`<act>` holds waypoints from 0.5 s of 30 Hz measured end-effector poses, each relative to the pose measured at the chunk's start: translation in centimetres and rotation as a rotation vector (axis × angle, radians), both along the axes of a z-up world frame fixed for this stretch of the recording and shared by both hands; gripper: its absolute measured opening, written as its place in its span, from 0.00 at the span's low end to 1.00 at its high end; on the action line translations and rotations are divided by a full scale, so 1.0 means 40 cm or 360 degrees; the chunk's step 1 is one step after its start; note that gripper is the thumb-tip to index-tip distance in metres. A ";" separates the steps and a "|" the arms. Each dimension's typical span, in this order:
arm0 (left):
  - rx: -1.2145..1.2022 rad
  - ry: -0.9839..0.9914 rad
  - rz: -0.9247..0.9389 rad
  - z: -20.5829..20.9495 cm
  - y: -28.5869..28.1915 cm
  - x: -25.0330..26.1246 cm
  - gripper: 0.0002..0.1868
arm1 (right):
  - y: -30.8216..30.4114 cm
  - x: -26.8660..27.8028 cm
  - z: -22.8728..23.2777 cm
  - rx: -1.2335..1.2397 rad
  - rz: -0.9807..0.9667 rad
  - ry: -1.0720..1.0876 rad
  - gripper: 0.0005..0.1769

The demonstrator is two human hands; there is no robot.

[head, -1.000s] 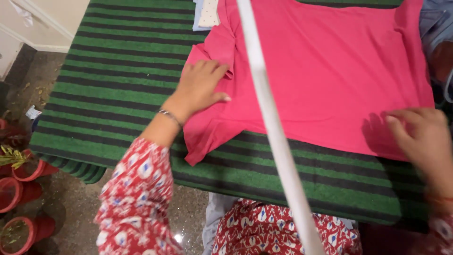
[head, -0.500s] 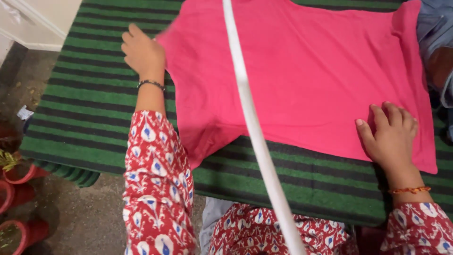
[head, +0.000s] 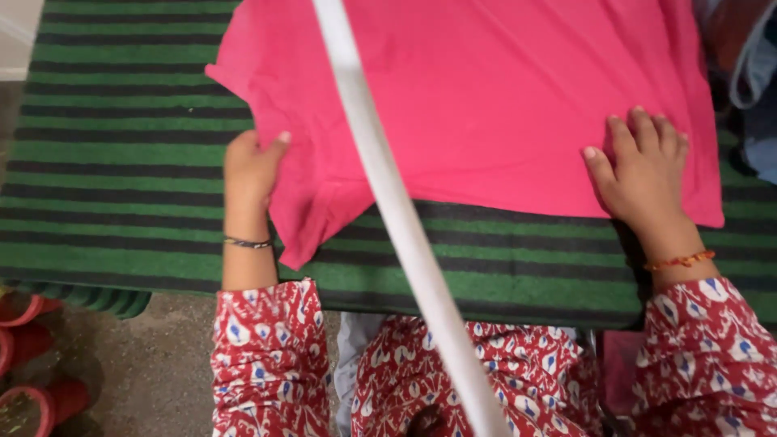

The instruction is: The person folds several shirts one by one on a green striped table. They smooth and fold a white dotted shirt, a pink t-shirt, a striped button-down, and a black t-shirt, stacking each neatly after folding.

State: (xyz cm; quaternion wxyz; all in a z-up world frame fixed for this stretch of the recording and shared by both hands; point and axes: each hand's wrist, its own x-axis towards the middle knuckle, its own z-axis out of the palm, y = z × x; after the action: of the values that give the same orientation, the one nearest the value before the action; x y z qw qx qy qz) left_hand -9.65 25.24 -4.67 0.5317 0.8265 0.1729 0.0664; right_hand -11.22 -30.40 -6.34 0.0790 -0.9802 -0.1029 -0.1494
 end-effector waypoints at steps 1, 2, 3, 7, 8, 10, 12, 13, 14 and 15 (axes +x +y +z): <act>-0.0468 -0.0099 0.0020 -0.003 0.012 -0.006 0.11 | 0.001 0.000 0.003 -0.0007 0.0002 0.0004 0.31; -0.0937 -0.0193 0.0043 -0.006 0.027 -0.015 0.08 | 0.002 0.001 0.006 -0.0014 0.0005 0.0008 0.32; -0.0870 -0.0183 0.0095 -0.008 0.043 -0.028 0.08 | 0.002 0.003 0.008 0.0009 0.0014 0.0017 0.32; -0.0808 -0.0120 0.0235 -0.021 0.064 -0.072 0.10 | -0.009 0.000 0.002 -0.0002 0.0053 -0.0011 0.32; -0.0845 -0.0102 0.0258 -0.020 0.064 -0.080 0.10 | -0.016 -0.001 -0.002 -0.0032 0.0068 -0.0035 0.32; -0.0672 0.0102 0.0244 -0.014 0.060 -0.095 0.12 | -0.042 -0.008 -0.006 0.0083 0.0070 -0.0074 0.30; -0.0612 0.0269 0.0200 -0.002 0.058 -0.108 0.12 | -0.080 -0.014 -0.003 0.0066 -0.0055 -0.0098 0.29; -0.0637 0.0337 0.0159 0.004 0.057 -0.114 0.12 | -0.105 -0.027 0.002 -0.0006 -0.0186 -0.0100 0.28; -0.0661 0.0416 0.0117 0.008 0.058 -0.124 0.13 | -0.128 -0.046 0.002 -0.0086 -0.0348 -0.0048 0.28; -0.0668 0.0400 0.0028 0.012 0.060 -0.132 0.12 | -0.151 -0.064 0.004 -0.0172 -0.0505 0.0015 0.27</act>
State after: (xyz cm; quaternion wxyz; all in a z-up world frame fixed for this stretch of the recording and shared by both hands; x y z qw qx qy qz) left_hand -14.91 27.63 -4.17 0.6654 0.6982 0.2547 -0.0697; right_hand -13.80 -36.42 -6.20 0.0020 -0.9877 0.0458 -0.1497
